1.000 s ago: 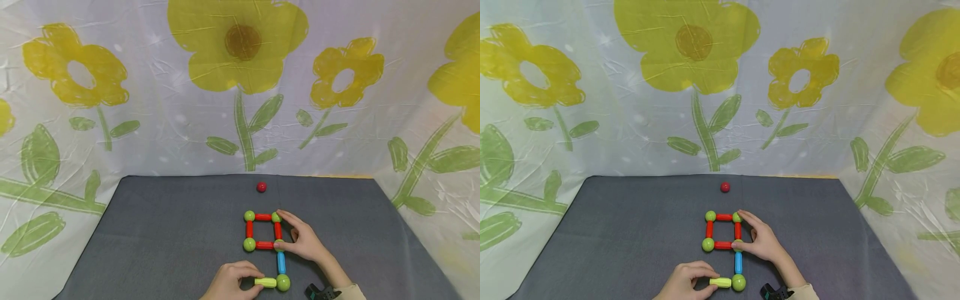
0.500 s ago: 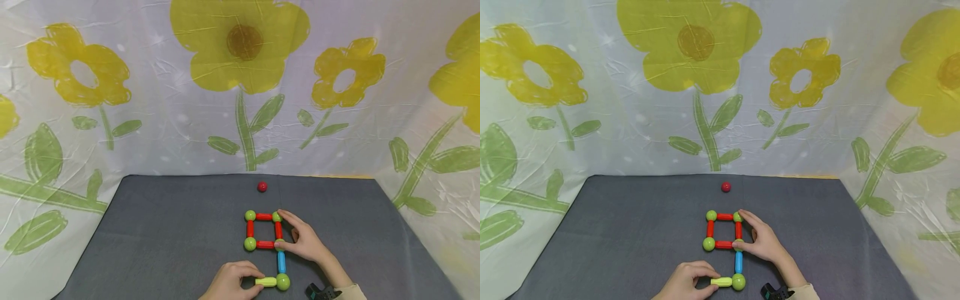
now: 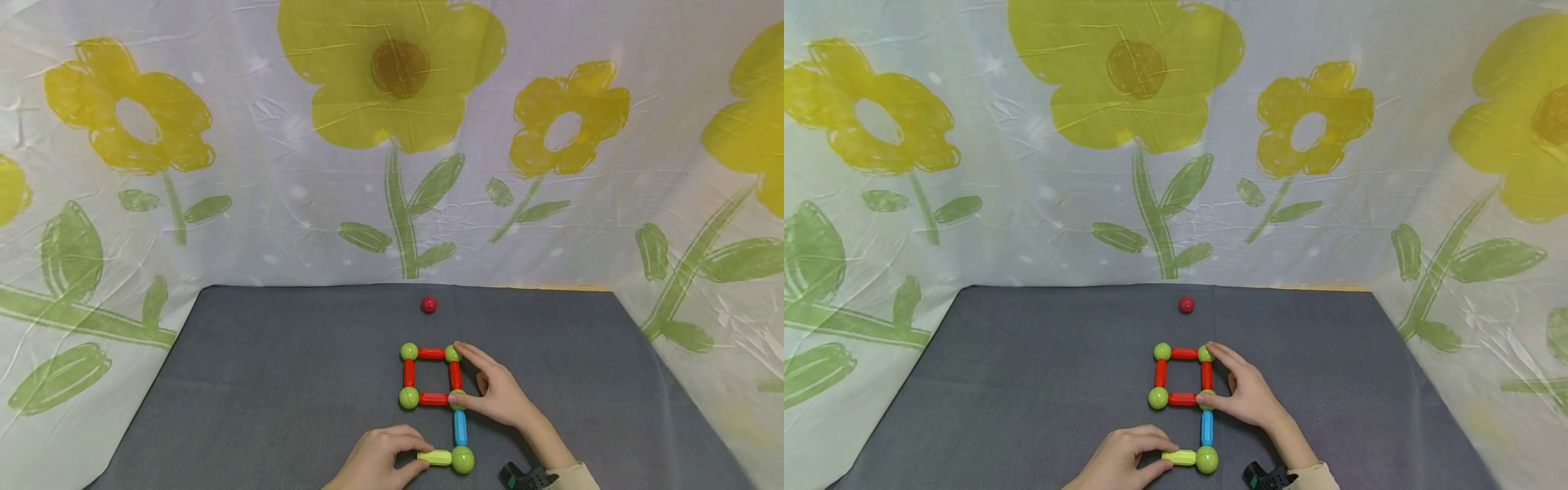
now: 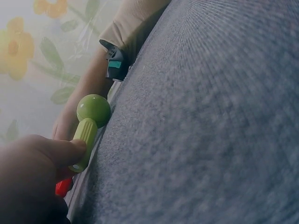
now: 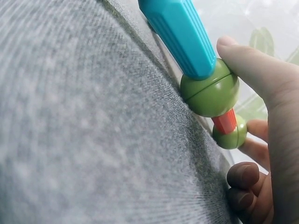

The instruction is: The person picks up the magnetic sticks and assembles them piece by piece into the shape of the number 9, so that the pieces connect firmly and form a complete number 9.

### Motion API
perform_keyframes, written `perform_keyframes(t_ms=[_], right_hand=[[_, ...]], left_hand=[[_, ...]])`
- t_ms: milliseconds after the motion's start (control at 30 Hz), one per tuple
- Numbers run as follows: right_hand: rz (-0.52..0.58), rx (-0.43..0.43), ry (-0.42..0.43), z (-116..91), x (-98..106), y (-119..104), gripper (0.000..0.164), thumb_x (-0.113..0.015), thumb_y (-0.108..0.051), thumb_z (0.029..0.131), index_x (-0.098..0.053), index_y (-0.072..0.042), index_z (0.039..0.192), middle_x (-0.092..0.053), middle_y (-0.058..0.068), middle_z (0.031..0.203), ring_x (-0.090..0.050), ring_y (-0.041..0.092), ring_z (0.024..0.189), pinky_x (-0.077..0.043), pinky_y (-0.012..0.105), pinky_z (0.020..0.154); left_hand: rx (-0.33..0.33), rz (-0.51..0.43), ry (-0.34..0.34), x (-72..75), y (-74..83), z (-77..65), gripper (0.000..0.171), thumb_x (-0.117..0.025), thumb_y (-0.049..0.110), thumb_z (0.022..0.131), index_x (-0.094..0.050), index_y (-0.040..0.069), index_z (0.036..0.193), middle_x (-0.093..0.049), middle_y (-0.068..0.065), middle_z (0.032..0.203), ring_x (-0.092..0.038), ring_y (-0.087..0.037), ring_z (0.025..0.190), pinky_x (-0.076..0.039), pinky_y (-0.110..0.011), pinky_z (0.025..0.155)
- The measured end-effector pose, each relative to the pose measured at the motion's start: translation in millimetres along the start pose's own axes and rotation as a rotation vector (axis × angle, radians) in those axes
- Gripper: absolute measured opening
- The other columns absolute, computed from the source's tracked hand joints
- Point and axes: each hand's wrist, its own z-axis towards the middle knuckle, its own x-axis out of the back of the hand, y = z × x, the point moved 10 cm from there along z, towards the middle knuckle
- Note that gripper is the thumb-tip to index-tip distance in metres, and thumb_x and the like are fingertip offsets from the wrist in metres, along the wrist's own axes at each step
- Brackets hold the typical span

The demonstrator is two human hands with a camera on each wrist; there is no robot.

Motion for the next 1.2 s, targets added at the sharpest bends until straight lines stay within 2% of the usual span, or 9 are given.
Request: perform_keyframes(t_ms=[300,433,500,667,800,867,967,1100,1200], right_hand=[[0.005,0.004,0.015,-1.0,3.4,3.3,0.086,-0.090,-0.036,0.087,-0.050,-0.009,0.159,-0.050,0.014,0.160,-0.032,0.000,0.047,-0.035,0.024,0.047],[0.016,-0.002,0.011,-5.5,-0.1,7.5,0.086,-0.090,-0.037,0.088,-0.050,-0.009,0.159,-0.050,0.015,0.160,-0.033,0.000,0.046,-0.036,0.024,0.046],[0.022,-0.005,0.013,-7.1,-0.8,9.5,0.086,-0.090,-0.036,0.088,-0.050,-0.009,0.159,-0.050,0.015,0.160,-0.033,0.000,0.046,-0.035,0.024,0.046],[0.027,0.001,0.023,-7.2,1.4,11.4,0.085,-0.090,-0.035,0.088,-0.050,-0.010,0.159,-0.050,0.015,0.160,-0.033,0.000,0.046,-0.035,0.025,0.045],[0.033,0.008,0.022,-5.3,2.7,9.9,0.085,-0.090,-0.033,0.088,-0.050,-0.009,0.159,-0.050,0.014,0.160,-0.033,0.000,0.045,-0.035,0.025,0.045],[0.040,0.012,0.018,-4.1,2.0,8.5,0.085,-0.090,-0.032,0.088,-0.050,-0.009,0.159,-0.049,0.015,0.161,-0.033,0.000,0.045,-0.036,0.025,0.045],[0.051,0.020,0.006,-2.3,-0.6,6.6,0.085,-0.090,-0.033,0.088,-0.049,-0.008,0.159,-0.049,0.015,0.161,-0.033,0.000,0.045,-0.036,0.024,0.045],[0.061,0.024,0.003,0.0,-2.9,5.4,0.085,-0.090,-0.033,0.088,-0.050,-0.009,0.159,-0.049,0.014,0.161,-0.034,0.001,0.045,-0.036,0.025,0.045],[0.060,0.024,0.010,1.1,-2.5,4.9,0.085,-0.090,-0.033,0.088,-0.050,-0.009,0.159,-0.050,0.013,0.161,-0.034,0.001,0.045,-0.036,0.025,0.045]], left_hand=[[0.036,-0.031,0.003,1.9,1.1,5.4,0.022,-0.084,0.034,0.094,-0.083,0.024,0.113,-0.072,0.020,0.107,-0.063,0.007,0.088,-0.055,-0.021,0.078],[0.057,-0.020,0.058,17.7,1.9,11.2,0.030,-0.083,0.041,0.093,-0.082,0.023,0.117,-0.073,0.016,0.112,-0.065,0.002,0.091,-0.057,-0.024,0.080],[0.064,0.016,0.105,30.6,-0.2,19.9,0.032,-0.083,0.041,0.094,-0.081,0.022,0.119,-0.074,0.012,0.115,-0.065,0.000,0.084,-0.056,-0.024,0.074],[0.064,0.054,0.232,67.3,-14.1,59.5,0.032,-0.083,0.033,0.095,-0.080,0.013,0.121,-0.075,0.000,0.117,-0.051,-0.002,0.056,-0.047,-0.023,0.054],[0.081,0.087,0.308,94.1,-32.0,98.3,0.035,-0.082,0.030,0.096,-0.078,0.008,0.124,-0.075,-0.006,0.121,-0.050,-0.005,0.054,-0.047,-0.025,0.053],[0.119,0.102,0.319,103.5,-44.8,116.2,0.040,-0.081,0.030,0.097,-0.077,0.007,0.128,-0.073,-0.008,0.126,-0.058,-0.012,0.061,-0.052,-0.029,0.059],[0.190,0.136,0.314,112.8,-66.6,140.0,0.050,-0.081,0.033,0.095,-0.072,0.004,0.135,-0.071,-0.012,0.133,-0.071,-0.027,0.091,-0.059,-0.043,0.082],[0.272,0.176,0.282,116.4,-95.0,166.4,0.062,-0.081,0.036,0.094,-0.065,0.001,0.143,-0.067,-0.017,0.139,-0.062,-0.037,0.131,-0.048,-0.053,0.110],[0.312,0.154,0.274,116.6,-109.1,183.3,0.064,-0.082,0.037,0.094,-0.064,0.002,0.144,-0.066,-0.017,0.140,-0.059,-0.038,0.134,-0.047,-0.054,0.112]])
